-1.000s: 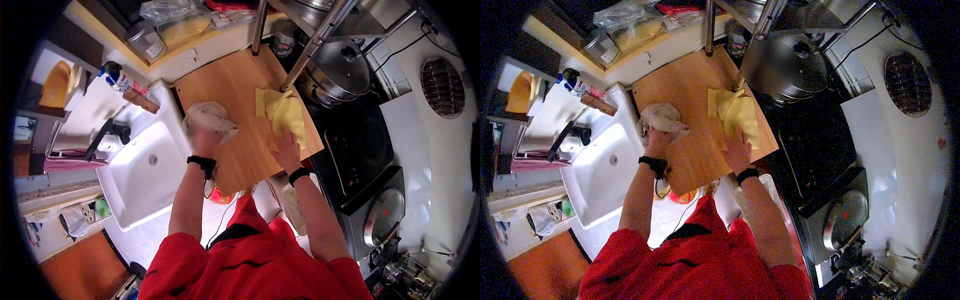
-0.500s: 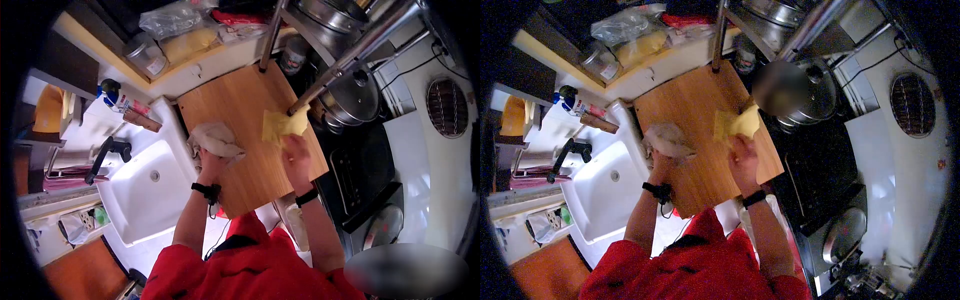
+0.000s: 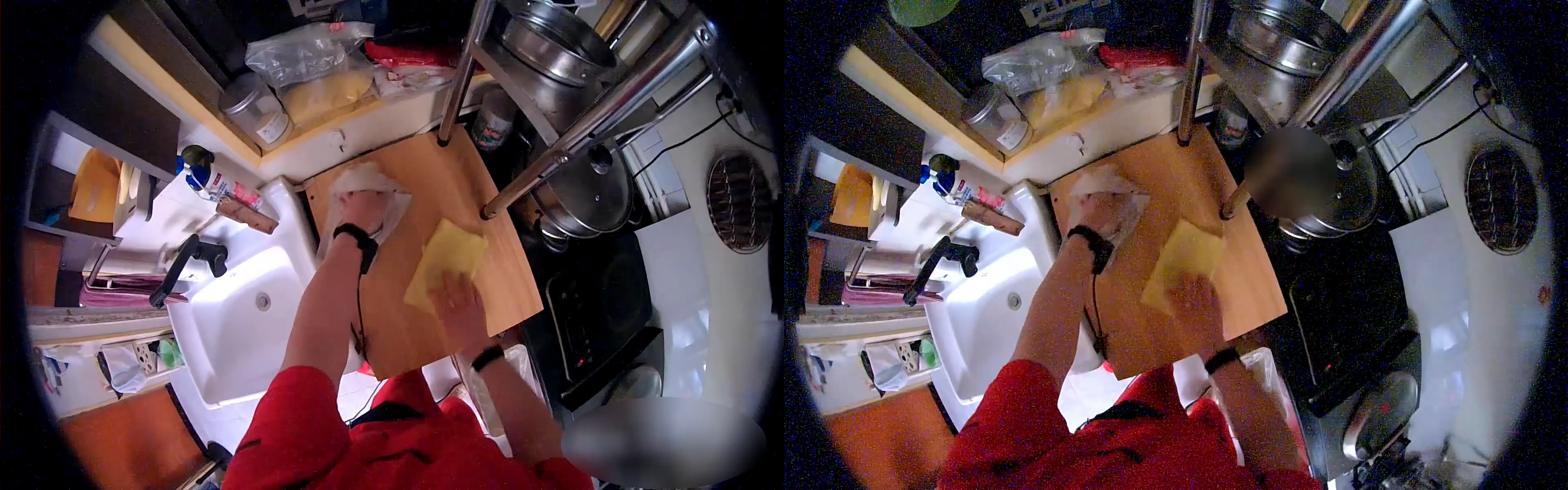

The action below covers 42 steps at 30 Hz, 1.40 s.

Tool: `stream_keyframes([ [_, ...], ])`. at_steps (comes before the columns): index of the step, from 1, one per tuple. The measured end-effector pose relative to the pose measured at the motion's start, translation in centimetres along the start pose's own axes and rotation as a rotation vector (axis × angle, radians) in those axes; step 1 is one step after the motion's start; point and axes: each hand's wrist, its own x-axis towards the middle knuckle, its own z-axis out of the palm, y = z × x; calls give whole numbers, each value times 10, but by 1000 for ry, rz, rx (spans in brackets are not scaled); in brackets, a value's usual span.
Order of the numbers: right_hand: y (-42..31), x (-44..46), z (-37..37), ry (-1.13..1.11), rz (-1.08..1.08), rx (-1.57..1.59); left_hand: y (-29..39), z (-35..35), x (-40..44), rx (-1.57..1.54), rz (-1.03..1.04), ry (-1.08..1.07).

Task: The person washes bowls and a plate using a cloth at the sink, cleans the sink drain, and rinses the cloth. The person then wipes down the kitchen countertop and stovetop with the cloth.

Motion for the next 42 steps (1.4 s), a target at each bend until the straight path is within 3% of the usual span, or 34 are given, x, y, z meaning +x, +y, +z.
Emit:
stream_keyframes([
  [1, -4, -12, -3, 12, 19, 69, 19, -5, 4, -167, -70, 83],
  [3, -4, -43, 10, 68, 36, 95, 49, 5, 34, -110, 41, 43],
  [5, -1, -62, 17, 131, 77, 64, 49, 133, 109, -506, 392, 18],
  [7, 2, -77, 10, 81, 119, 78, 113, 61, 59, -201, 308, -15],
  [8, 7, -80, 8, 56, 184, 76, 127, 52, 37, -149, 405, 157],
  [9, 14, -82, 15, 82, 216, 93, 133, 41, 27, -38, 396, -29],
  [12, 35, -88, 15, 92, 188, 124, 114, 37, 13, -148, 316, 73],
  [16, 42, -76, 8, 204, 87, 111, 36, 13, 11, 117, -91, -52],
  [18, 39, -73, 6, 15, 233, 84, -10, 10, -7, 44, -181, 46],
  [22, 44, -58, 21, 117, 198, 283, -43, 27, -34, 35, -286, 214],
  [23, 45, -52, 21, 119, 182, 285, -46, 33, -40, -36, -246, 141],
  [25, 45, -38, 21, 42, 310, 768, -31, 21, -69, -93, -199, 70],
  [26, 40, -31, 18, 39, 299, 767, -23, 10, -85, -152, -140, -7],
  [27, 33, -24, 10, 36, 453, 1032, -28, 9, -92, -152, -147, 0],
  [28, 27, -18, 1, 29, 613, 1296, -35, 10, -100, -231, -114, 227],
  [29, 23, -12, -12, -3, 628, 1257, -43, 6, -106, -307, -77, 454],
  [30, 21, -11, -11, -5, 630, 1254, -53, 0, -108, -310, -78, 452],
  [32, 21, -10, -11, 17, 601, 1272, -70, -26, -109, -441, -271, 732],
  [33, 20, -10, -10, 11, 597, 1269, -79, -25, -105, -443, -278, 733],
  [35, 20, -9, -3, -70, 606, 1222, -97, -13, -92, -282, -344, 862],
  [39, 21, -14, 24, -58, 515, 1144, -120, 8, -76, -386, -339, 670],
  [41, 6, -13, 6, -52, 559, 1378, -133, 13, -86, -398, -400, 392],
  [42, 5, -9, 10, -50, 549, 1378, -142, 23, -86, -397, -403, 401],
])
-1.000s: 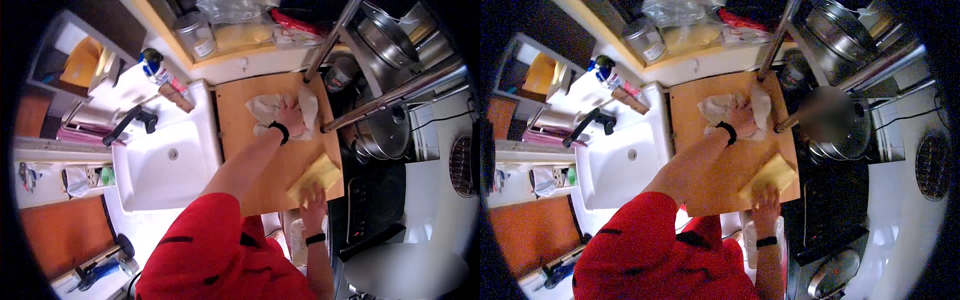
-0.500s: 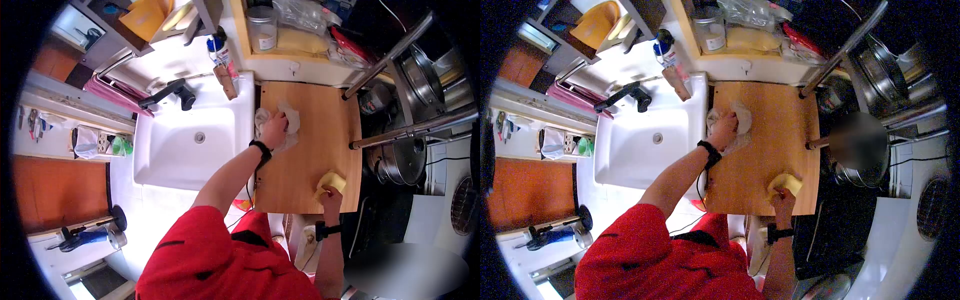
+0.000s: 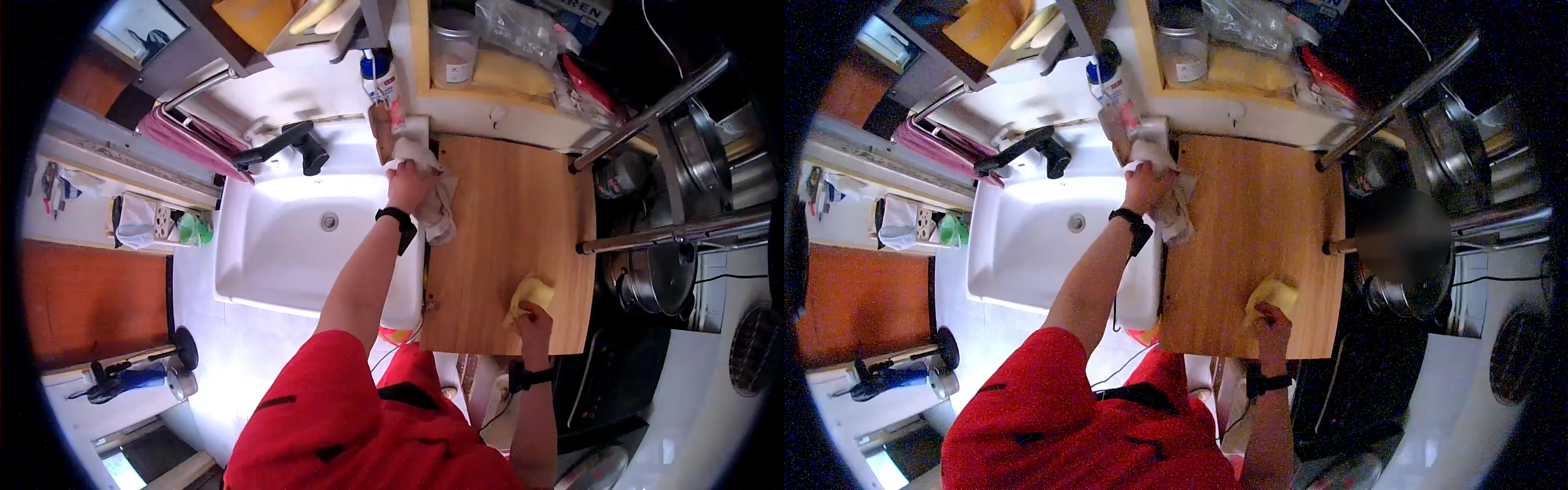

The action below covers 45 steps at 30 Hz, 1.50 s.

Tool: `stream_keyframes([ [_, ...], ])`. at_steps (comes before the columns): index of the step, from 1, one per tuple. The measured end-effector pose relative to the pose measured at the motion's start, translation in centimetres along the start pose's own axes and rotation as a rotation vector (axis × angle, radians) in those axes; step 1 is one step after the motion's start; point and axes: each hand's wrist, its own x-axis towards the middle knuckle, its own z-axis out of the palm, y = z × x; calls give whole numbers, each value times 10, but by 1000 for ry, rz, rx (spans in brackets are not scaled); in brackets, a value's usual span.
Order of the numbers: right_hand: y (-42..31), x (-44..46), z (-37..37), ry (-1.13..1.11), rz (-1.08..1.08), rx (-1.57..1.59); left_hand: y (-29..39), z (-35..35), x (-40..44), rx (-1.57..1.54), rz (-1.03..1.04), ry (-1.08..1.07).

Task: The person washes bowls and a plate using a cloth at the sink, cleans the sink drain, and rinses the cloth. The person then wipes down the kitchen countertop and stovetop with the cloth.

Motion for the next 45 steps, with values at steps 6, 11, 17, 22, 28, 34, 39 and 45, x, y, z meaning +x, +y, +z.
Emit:
stream_keyframes([
  [6, -24, 5, 12, -34, -3, -196, -9, -9, -35, 139, 20, -242],
  [11, -31, 4, 5, -58, 114, -217, 14, -10, -18, -29, 195, 93],
  [17, -44, 4, 12, 45, 72, -70, 19, -4, -10, 27, 19, 60],
  [22, -33, 11, 15, 10, 71, -136, -17, -4, -67, -11, 15, -224],
  [28, -55, 18, 3, 10, 2, -76, -45, -73, -79, -184, -273, 41],
  [34, -103, 30, 14, 139, -720, -262, -119, -41, -95, -73, -8, -277],
  [39, -108, 53, 35, 55, -687, -631, -35, -81, -100, -553, -95, -44],
  [45, -54, 23, 6, 17, -576, -633, 35, -71, -29, -150, 315, -9],
])
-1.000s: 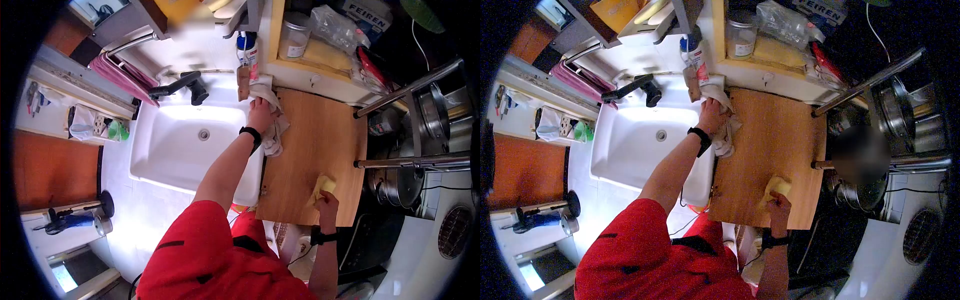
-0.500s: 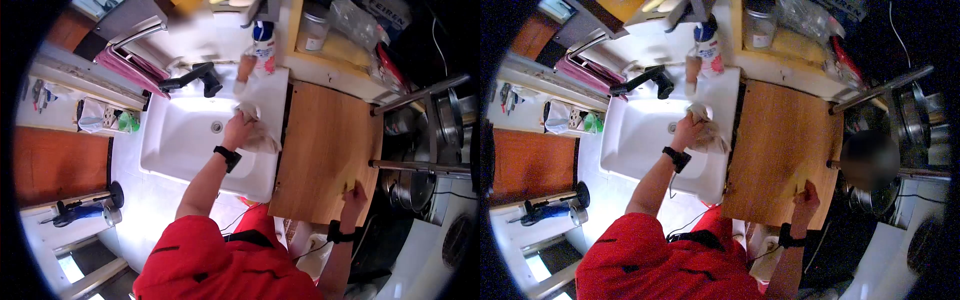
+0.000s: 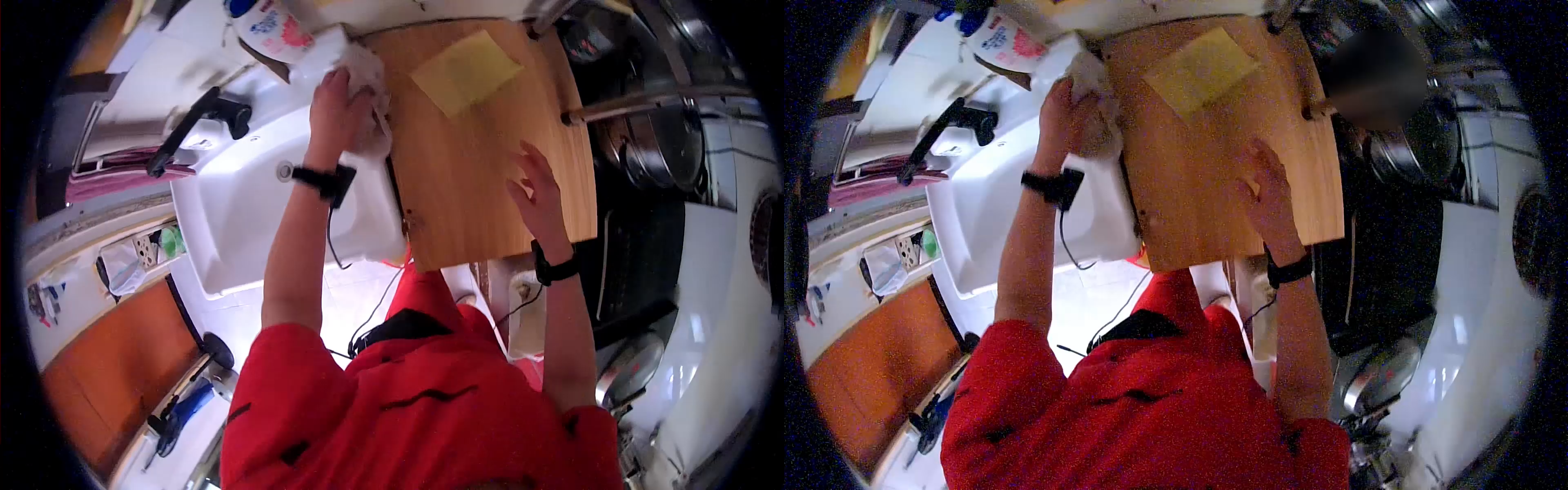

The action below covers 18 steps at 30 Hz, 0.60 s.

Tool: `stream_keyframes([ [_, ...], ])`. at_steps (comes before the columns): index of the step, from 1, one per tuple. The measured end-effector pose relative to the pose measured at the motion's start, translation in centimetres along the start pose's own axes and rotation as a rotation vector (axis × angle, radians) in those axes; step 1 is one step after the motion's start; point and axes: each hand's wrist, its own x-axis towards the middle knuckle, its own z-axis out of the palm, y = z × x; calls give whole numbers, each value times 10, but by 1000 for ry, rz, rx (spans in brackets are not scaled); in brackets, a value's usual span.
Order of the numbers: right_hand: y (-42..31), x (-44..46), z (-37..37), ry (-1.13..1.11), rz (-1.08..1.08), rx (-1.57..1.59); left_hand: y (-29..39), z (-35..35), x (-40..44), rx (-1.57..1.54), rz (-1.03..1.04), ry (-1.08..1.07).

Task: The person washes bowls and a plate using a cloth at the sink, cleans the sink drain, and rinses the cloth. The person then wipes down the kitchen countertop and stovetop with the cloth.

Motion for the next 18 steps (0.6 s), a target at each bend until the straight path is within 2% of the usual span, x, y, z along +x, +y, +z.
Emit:
stream_keyframes([
  [1, -7, -13, -8, -38, 104, 86, -8, 19, 12, 52, 107, 11],
  [2, -10, -26, -14, -72, 204, 173, -12, 35, 20, 41, 115, -7],
  [4, -9, -58, -28, -64, 239, 163, -13, 64, 23, 288, 201, -195],
  [5, -10, -73, -37, -61, 250, 156, -12, 74, 17, 270, 221, -211],
  [7, -15, -106, -51, 29, 319, 201, -3, 88, 1, 615, 323, -288],
  [8, -12, -123, -56, 64, 331, 193, 27, 76, -10, 534, 175, -392],
  [9, -11, -138, -62, 100, 340, 186, 40, 74, -25, 563, 174, -314],
  [10, -21, -147, -69, 132, 353, 155, 11, 93, -39, 692, 327, -328],
  [11, -22, -160, -75, 159, 359, 150, 9, 103, -52, 686, 354, -323],
  [14, -22, -201, -85, 178, 364, 124, 37, 92, -103, 783, 399, -282],
  [16, -24, -225, -90, 216, 369, 115, 72, 83, -136, 697, 305, -366],
  [18, -29, -249, -94, 261, 366, 106, 96, 80, -169, 686, 330, -352],
])
